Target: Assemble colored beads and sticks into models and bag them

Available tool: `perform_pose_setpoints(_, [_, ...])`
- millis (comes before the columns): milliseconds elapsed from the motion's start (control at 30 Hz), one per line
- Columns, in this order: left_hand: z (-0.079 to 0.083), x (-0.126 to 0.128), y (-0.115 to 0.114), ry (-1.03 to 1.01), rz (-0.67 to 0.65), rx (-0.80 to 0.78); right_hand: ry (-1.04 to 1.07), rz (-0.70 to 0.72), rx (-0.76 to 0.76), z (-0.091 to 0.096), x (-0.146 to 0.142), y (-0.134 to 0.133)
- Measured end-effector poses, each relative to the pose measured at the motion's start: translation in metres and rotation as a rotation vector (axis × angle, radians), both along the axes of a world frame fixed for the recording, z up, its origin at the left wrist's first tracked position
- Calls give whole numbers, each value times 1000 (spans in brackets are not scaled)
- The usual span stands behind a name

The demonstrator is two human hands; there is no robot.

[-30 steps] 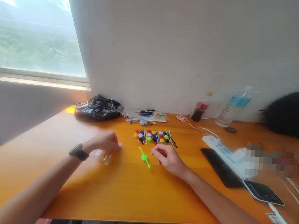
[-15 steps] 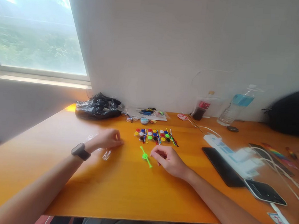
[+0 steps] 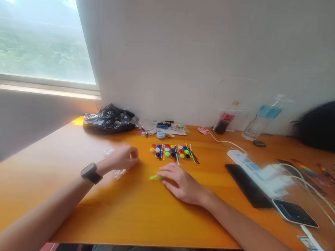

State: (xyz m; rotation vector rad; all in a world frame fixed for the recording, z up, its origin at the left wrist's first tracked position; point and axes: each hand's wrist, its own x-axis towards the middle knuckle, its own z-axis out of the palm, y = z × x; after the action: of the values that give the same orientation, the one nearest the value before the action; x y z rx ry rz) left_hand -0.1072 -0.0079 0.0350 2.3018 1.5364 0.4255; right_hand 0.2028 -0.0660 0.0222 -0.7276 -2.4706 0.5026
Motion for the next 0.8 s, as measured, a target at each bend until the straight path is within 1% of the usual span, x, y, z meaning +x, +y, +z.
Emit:
perform_pose_setpoints(67, [4,4,-5,-20,13,63,-21,5,-12,-3,-2,1])
perform_pose_setpoints(133, [7,8,-8,-68,21,61,-29,-19,-17,-5,-2,2])
perform_pose_setpoints(200, [7,10,-10,-162,22,-46,-30,-53,-18,-6,-2,3])
perform_pose_setpoints(300, [5,13,-10,-365,5,-292,-17,-97,-38,-5,-1,1])
perform_pose_setpoints(333, [4,14,-11,-431,-5,-350,-7,-105,-52,-5,-1,0])
perform_pose_setpoints(400, [3,17,-12,-528,-30,-419,32,-104,-100,-3,-1,-1])
perform_pose_setpoints(467, [3,23,-16,-576,-54,-446,90,-111,-191,-3,-1,-2])
perform_pose_setpoints(600, [-1,42,-31,-679,-120,-446,197,-181,-412,-7,-4,-1])
perform_pose_setpoints(667, [-6,54,-39,-720,-164,-456,237,-201,-464,-9,-6,-1])
perform_pose_setpoints(800, [-13,69,-51,-775,-223,-477,241,-189,-494,-9,-10,-1])
